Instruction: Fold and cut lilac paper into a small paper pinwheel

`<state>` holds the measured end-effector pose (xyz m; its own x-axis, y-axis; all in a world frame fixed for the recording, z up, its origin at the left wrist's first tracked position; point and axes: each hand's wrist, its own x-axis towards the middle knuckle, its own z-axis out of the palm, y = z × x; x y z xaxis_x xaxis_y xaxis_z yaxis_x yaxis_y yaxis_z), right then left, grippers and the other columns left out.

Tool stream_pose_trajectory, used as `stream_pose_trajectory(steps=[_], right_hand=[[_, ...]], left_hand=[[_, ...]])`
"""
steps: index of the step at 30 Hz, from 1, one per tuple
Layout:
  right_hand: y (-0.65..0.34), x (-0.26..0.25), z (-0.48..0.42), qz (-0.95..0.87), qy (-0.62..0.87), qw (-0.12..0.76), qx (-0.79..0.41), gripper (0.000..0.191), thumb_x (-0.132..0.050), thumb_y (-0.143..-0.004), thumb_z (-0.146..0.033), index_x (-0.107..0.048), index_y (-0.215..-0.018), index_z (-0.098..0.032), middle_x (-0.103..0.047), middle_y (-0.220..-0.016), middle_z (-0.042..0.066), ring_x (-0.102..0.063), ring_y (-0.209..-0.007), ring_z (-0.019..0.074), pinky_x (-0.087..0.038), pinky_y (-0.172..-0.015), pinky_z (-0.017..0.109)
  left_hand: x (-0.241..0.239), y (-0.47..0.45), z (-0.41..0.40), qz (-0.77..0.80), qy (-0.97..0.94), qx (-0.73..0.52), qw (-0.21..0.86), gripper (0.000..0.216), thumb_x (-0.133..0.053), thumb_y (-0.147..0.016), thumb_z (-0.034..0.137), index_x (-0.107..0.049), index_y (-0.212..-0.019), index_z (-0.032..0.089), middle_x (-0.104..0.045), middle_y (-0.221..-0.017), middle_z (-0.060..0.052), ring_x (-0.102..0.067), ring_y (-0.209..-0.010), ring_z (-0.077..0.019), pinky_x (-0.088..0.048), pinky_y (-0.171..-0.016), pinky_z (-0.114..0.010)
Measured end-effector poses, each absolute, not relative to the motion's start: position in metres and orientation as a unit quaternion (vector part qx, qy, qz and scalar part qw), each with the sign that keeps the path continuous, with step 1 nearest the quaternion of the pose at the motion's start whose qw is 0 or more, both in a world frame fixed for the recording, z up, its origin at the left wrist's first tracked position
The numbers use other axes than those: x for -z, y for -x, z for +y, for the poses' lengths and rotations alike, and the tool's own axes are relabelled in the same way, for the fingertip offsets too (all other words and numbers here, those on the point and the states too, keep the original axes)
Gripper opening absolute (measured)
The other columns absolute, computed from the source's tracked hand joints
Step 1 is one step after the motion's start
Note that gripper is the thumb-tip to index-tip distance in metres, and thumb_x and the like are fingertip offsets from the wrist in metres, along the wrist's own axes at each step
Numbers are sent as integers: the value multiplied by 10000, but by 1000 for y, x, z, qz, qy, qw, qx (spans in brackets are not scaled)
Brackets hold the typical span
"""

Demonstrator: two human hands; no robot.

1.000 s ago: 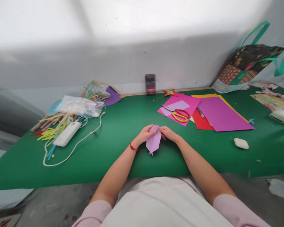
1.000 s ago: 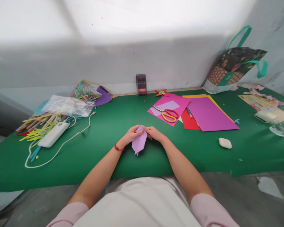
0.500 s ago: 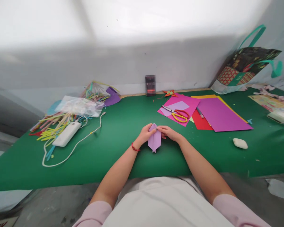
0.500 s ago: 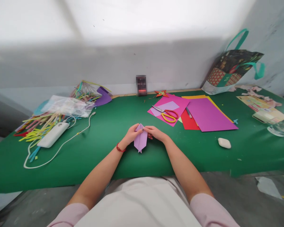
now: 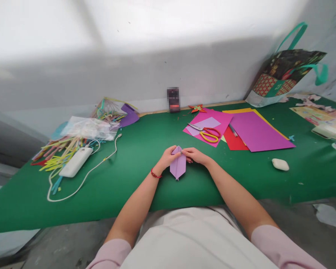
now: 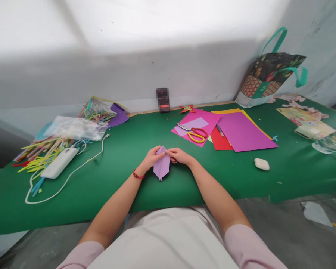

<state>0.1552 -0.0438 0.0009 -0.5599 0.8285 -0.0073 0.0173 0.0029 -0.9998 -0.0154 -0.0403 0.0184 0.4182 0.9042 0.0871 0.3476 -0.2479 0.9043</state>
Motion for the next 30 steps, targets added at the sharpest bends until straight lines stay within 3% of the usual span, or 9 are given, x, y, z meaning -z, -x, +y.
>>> stream_pose_trajectory(steps=[6,16,24,30], right_hand=[[-153,1,-44,-608,360,335,-623,467,-492,-745,-643,-471,-660,-184,-434,-424,-67,-395,-373,75,-287,-383,224],[-154,-2,-46,-644,369,314,-592,507,-464,-730,-690,-416,-620,-198,-356,-434,-86,-347,-387,70,-282,-404,231],[-157,-8,-48,-715,403,309,-480,506,-396,-800,-645,-396,-558,-200,-391,-455,-55,-366,-447,91,-309,-493,253],[-151,-13,-53,-735,397,292,-465,474,-384,-826,-595,-395,-560,-203,-402,-465,-49,-375,-464,100,-319,-517,255]], left_hand=[[-21,15,-40,442,-729,-309,421,238,-525,-720,365,-386,-669,178,-389,-664,35,-366,-603,-97,-318,-548,-219],[-27,17,-39,444,-735,-272,434,179,-473,-763,306,-401,-659,179,-411,-656,28,-385,-604,-102,-339,-577,-225],[-19,14,-39,424,-703,-304,483,370,-422,-782,528,-414,-669,176,-386,-620,37,-340,-550,-89,-307,-502,-219],[-22,17,-38,460,-700,-311,450,521,-350,-758,661,-354,-554,182,-328,-554,33,-293,-532,-96,-252,-493,-243]])
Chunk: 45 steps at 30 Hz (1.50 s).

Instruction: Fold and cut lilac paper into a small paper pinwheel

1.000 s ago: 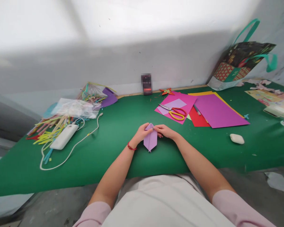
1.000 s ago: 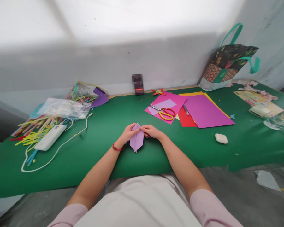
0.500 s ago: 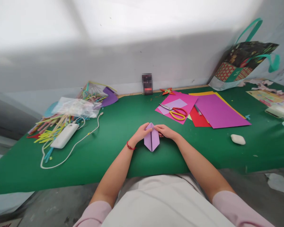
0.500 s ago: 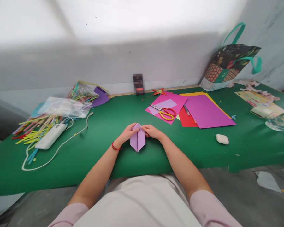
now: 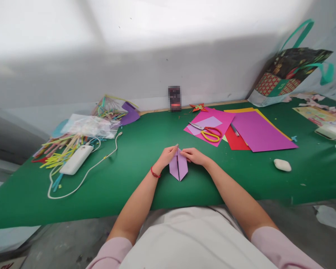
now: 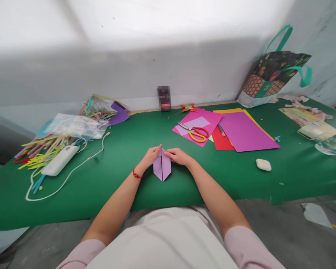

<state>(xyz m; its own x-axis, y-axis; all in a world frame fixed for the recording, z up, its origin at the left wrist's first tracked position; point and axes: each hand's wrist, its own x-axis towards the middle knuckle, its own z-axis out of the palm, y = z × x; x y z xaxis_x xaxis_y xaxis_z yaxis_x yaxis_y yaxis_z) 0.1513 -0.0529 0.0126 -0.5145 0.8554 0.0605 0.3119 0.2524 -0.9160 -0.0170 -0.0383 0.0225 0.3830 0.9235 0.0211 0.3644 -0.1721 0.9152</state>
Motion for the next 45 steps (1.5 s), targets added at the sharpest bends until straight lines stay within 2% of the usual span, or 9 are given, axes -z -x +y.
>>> stream_pose_trajectory(steps=[7,16,22,29,36,45], right_hand=[[-148,-13,-55,-756,400,271,-442,459,-362,-827,-582,-393,-567,-204,-403,-473,-44,-387,-479,110,-321,-530,263],[-148,-13,-55,-754,403,258,-451,475,-369,-813,-607,-384,-564,-202,-395,-473,-49,-372,-473,103,-317,-516,257],[-150,-13,-54,-748,402,256,-462,472,-388,-808,-605,-395,-569,-198,-397,-468,-53,-373,-468,98,-316,-506,253],[-150,-11,-54,-738,401,252,-480,419,-399,-809,-568,-464,-641,-189,-386,-473,-60,-361,-454,98,-300,-489,253],[-151,-10,-53,-733,397,263,-486,414,-427,-811,-547,-425,-589,-198,-389,-470,-58,-359,-459,95,-292,-488,250],[-152,-9,-51,-671,389,269,-572,434,-514,-742,-586,-422,-591,-190,-343,-465,-79,-318,-429,72,-248,-447,240]], left_hand=[[-27,23,-40,460,-746,-257,407,496,-360,-803,590,-324,-525,181,-297,-513,36,-259,-511,-96,-202,-488,-253],[-22,24,-36,448,-760,-235,408,509,-325,-800,600,-317,-502,187,-322,-487,30,-270,-476,-95,-217,-464,-257],[-21,23,-37,446,-743,-247,433,525,-341,-776,632,-323,-499,187,-318,-490,33,-263,-478,-91,-216,-456,-251],[-18,23,-38,452,-737,-232,445,500,-450,-737,615,-418,-522,164,-375,-509,36,-290,-494,-83,-230,-452,-228],[-16,18,-39,449,-694,-256,501,492,-461,-688,630,-445,-540,161,-369,-512,37,-299,-499,-82,-232,-463,-232],[-13,13,-39,454,-651,-281,540,458,-507,-647,592,-473,-528,151,-388,-494,36,-313,-481,-76,-241,-462,-228]])
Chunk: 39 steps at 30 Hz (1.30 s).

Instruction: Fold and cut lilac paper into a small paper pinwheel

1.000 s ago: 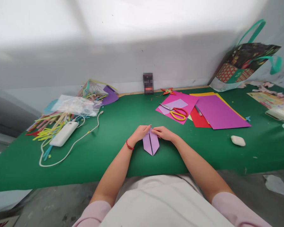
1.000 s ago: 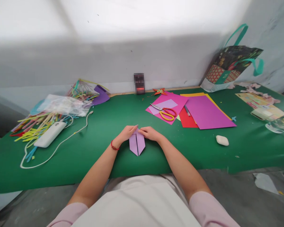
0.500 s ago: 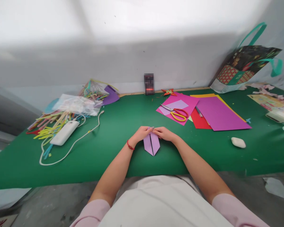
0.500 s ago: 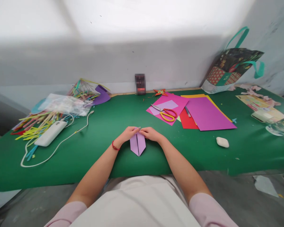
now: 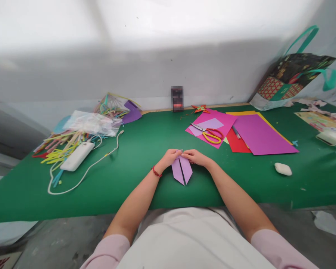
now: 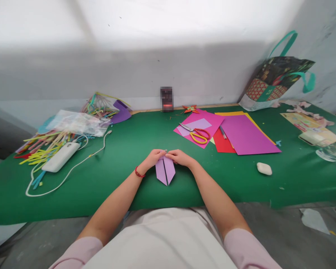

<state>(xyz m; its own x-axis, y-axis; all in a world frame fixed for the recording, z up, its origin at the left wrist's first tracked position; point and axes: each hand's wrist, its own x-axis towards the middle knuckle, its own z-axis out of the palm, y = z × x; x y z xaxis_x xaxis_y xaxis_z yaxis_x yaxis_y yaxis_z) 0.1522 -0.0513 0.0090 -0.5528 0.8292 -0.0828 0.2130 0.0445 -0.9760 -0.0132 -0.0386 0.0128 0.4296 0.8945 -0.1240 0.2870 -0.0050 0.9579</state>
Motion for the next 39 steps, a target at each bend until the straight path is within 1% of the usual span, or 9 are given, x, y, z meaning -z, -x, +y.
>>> stream_pose_trajectory(steps=[4,7,10,14,18,23,28,33,39], right_hand=[[-156,-12,-50,-622,368,270,-636,423,-603,-679,-572,-479,-639,-169,-411,-526,-65,-378,-466,73,-294,-467,235],[-160,-16,-50,-590,350,261,-679,395,-638,-670,-535,-539,-714,-155,-481,-609,-40,-449,-533,87,-348,-512,239],[-164,-20,-52,-584,337,240,-698,374,-647,-682,-512,-554,-722,-152,-494,-626,-36,-470,-553,92,-371,-529,242],[-168,-25,-53,-613,330,194,-691,403,-633,-694,-535,-576,-700,-137,-516,-634,-27,-481,-562,91,-392,-550,251],[-173,-27,-52,-620,322,146,-701,428,-629,-690,-547,-594,-680,-121,-556,-653,-10,-512,-608,96,-428,-618,264],[-175,-24,-43,-591,335,80,-730,414,-693,-631,-517,-586,-685,-120,-549,-643,-17,-512,-578,88,-426,-507,231],[-173,-28,-27,-580,303,-20,-756,448,-753,-543,-507,-577,-670,-115,-582,-656,-10,-566,-588,95,-491,-553,242],[-168,-35,-18,-614,274,-117,-731,507,-704,-562,-583,-581,-680,-106,-617,-624,22,-634,-631,143,-505,-554,248],[-169,-34,-25,-655,286,-87,-694,536,-591,-636,-657,-550,-667,-124,-630,-552,23,-623,-544,125,-489,-540,244]], left_hand=[[-14,11,-41,432,-641,-289,565,436,-502,-652,571,-517,-568,144,-467,-532,15,-379,-502,-89,-287,-485,-229],[-17,10,-44,430,-640,-288,568,433,-513,-642,569,-512,-565,143,-453,-525,21,-362,-493,-84,-278,-481,-228],[-20,10,-47,433,-640,-280,570,433,-518,-642,568,-496,-550,146,-438,-515,25,-344,-484,-79,-259,-469,-229],[-22,10,-50,417,-644,-266,584,438,-503,-657,573,-502,-566,144,-444,-513,23,-341,-475,-78,-250,-461,-227],[-19,7,-52,416,-660,-253,572,454,-496,-651,585,-436,-517,156,-359,-477,47,-277,-455,-63,-208,-443,-225],[-15,5,-53,431,-687,-238,535,466,-458,-657,600,-370,-496,172,-298,-480,57,-233,-467,-61,-174,-445,-233],[-14,7,-52,423,-716,-221,510,417,-412,-699,536,-399,-513,164,-326,-506,48,-251,-487,-69,-190,-460,-233],[-12,7,-52,426,-723,-198,506,381,-394,-711,496,-408,-521,166,-333,-486,47,-253,-467,-72,-189,-456,-235],[-9,6,-51,428,-742,-201,475,377,-365,-737,468,-403,-518,165,-338,-496,42,-264,-480,-76,-199,-464,-234]])
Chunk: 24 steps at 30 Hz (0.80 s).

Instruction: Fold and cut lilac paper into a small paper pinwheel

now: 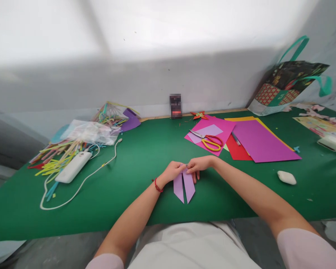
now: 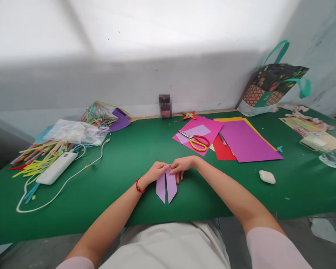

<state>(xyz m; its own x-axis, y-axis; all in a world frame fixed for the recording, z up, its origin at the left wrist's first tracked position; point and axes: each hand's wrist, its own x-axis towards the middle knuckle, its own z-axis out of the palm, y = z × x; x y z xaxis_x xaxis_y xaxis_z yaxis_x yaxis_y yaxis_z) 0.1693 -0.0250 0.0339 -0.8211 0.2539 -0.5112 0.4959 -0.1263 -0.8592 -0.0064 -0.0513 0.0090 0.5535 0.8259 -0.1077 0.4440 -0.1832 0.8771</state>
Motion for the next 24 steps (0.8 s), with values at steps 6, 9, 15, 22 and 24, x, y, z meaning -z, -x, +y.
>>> stream_pose_trajectory(steps=[6,9,15,22,24], right_hand=[[-165,-34,-30,692,-328,66,640,507,-526,-730,-622,-490,-560,-146,-610,-480,17,-572,-442,103,-475,-523,251],[-164,-34,-31,702,-330,61,628,495,-497,-770,-592,-495,-558,-145,-607,-471,19,-559,-427,98,-467,-521,248],[-165,-33,-32,698,-313,57,641,493,-483,-765,-604,-502,-592,-143,-617,-480,18,-564,-429,96,-454,-512,237],[-166,-28,-35,697,-327,40,637,467,-447,-807,-575,-471,-610,-153,-607,-475,7,-573,-441,98,-462,-536,244],[-166,-28,-35,696,-330,36,637,453,-453,-807,-574,-449,-617,-162,-596,-464,-6,-568,-430,97,-459,-531,244]], left_hand=[[-9,9,-51,430,-766,-210,430,398,-351,-770,465,-403,-522,158,-337,-504,39,-279,-508,-82,-216,-498,-231],[-10,10,-51,436,-770,-201,420,396,-346,-780,457,-388,-520,161,-319,-504,41,-276,-509,-83,-211,-499,-233],[-12,10,-51,438,-776,-186,414,392,-353,-787,444,-348,-510,166,-299,-501,49,-256,-502,-78,-204,-494,-231],[-11,12,-50,435,-777,-181,416,406,-342,-794,470,-352,-523,167,-308,-511,50,-264,-516,-83,-213,-502,-230],[-9,12,-50,433,-776,-189,417,408,-326,-802,464,-361,-524,168,-315,-512,47,-268,-517,-86,-212,-502,-234]])
